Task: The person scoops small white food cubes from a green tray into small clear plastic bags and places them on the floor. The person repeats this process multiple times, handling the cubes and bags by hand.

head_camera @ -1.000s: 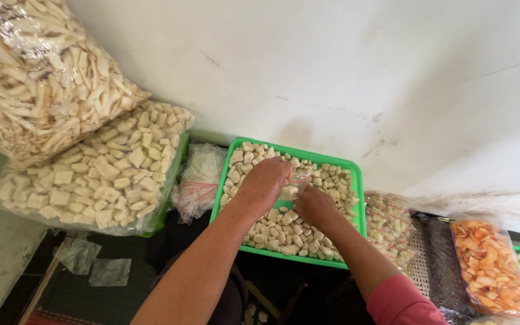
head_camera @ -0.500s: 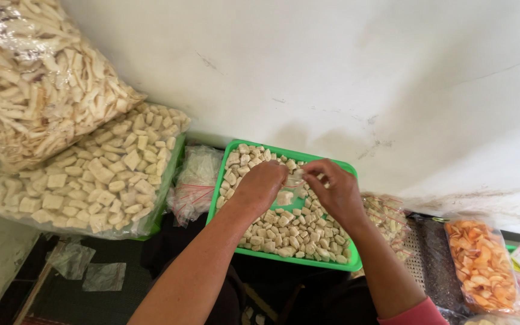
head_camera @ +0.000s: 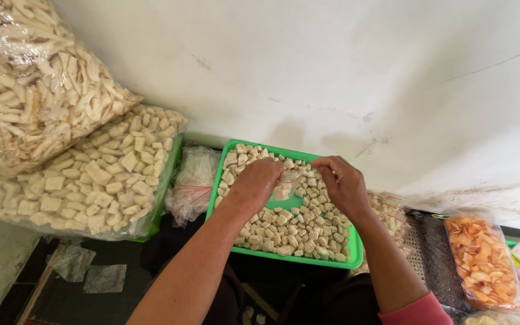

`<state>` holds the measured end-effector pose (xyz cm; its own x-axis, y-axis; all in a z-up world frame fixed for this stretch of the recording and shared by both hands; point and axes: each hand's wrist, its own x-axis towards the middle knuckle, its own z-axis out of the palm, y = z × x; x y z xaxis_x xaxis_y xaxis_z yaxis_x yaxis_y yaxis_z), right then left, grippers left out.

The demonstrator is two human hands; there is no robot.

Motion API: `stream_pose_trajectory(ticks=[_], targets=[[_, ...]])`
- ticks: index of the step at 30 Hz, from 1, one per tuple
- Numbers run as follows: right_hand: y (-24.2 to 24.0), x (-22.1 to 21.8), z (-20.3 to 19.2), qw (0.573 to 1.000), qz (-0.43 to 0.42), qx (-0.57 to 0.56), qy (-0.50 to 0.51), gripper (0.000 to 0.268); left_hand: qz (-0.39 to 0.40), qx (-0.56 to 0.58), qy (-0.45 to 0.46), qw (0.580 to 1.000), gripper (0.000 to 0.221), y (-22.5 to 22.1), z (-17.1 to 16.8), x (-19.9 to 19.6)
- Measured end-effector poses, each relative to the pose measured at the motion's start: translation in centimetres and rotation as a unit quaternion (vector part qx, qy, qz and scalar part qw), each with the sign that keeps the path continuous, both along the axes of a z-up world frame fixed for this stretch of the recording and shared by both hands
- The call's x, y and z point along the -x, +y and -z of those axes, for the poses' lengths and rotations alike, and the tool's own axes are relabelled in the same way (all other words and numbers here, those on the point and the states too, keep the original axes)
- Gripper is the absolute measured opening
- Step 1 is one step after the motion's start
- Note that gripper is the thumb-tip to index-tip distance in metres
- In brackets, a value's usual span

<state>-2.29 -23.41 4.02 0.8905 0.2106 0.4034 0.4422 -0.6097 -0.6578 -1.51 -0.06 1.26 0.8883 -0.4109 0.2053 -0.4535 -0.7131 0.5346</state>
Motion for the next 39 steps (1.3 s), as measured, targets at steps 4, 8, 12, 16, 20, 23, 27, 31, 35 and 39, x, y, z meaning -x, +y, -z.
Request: stream_pose_trajectory(ticks=[4, 8, 12, 16, 20, 23, 27, 31, 35, 39], targets=[[-1.1, -0.9, 5.2, 0.988, -0.033, 0.127, 0.08, 0.018, 0.0, 0.03, 0.019, 0.999, 0.014, 0.5, -0.2, -0.2], [0.2, -0.5, 7.5, 0.934, -0.066, 0.282, 0.207, 0.022, 0.0, 0.028, 0.007, 1.0, 0.015, 0.6, -0.3, -0.1], [1.2, -0.5, 9.7, 0.894, -0.09, 0.372, 0.232, 0.023, -0.005, 0.017, -0.003, 1.0, 0.017, 0.4, 0.6, -0.6], [1.7, -1.2, 11.2, 0.882, -0.075, 0.406, 0.227, 0.02, -0.005, 0.026, -0.004, 1.0, 0.017, 0.7, 0.4, -0.4], [1.4, -1.6, 12.2, 0.88, -0.067, 0.416, 0.219, 0.021, -0.007, 0.023, -0.002, 1.0, 0.018, 1.0, 0.6, -0.4], [1.0, -1.6, 12.5, 0.882, -0.067, 0.407, 0.226, 0.021, -0.002, 0.022, 0.003, 1.0, 0.017, 1.1, 0.8, -0.4], [0.1, -2.1, 13.2, 0.893, -0.061, 0.381, 0.232, 0.019, 0.001, 0.023, 0.011, 1.0, 0.017, 1.3, 1.1, -0.6], [-0.2, -2.5, 7.5, 0.947, -0.022, 0.241, 0.211, 0.021, -0.009, 0.003, 0.026, 1.0, 0.014, 1.2, 0.5, -0.6], [0.6, -0.3, 1.1, 0.993, 0.073, 0.04, 0.081, 0.013, -0.002, -0.008, 0.019, 1.0, 0.013, 0.8, -0.1, -0.3], [2.6, 1.8, -1.5, 0.999, 0.05, -0.004, 0.019, 0.018, 0.003, 0.008, 0.022, 1.0, 0.013, -0.1, -1.4, 0.3]])
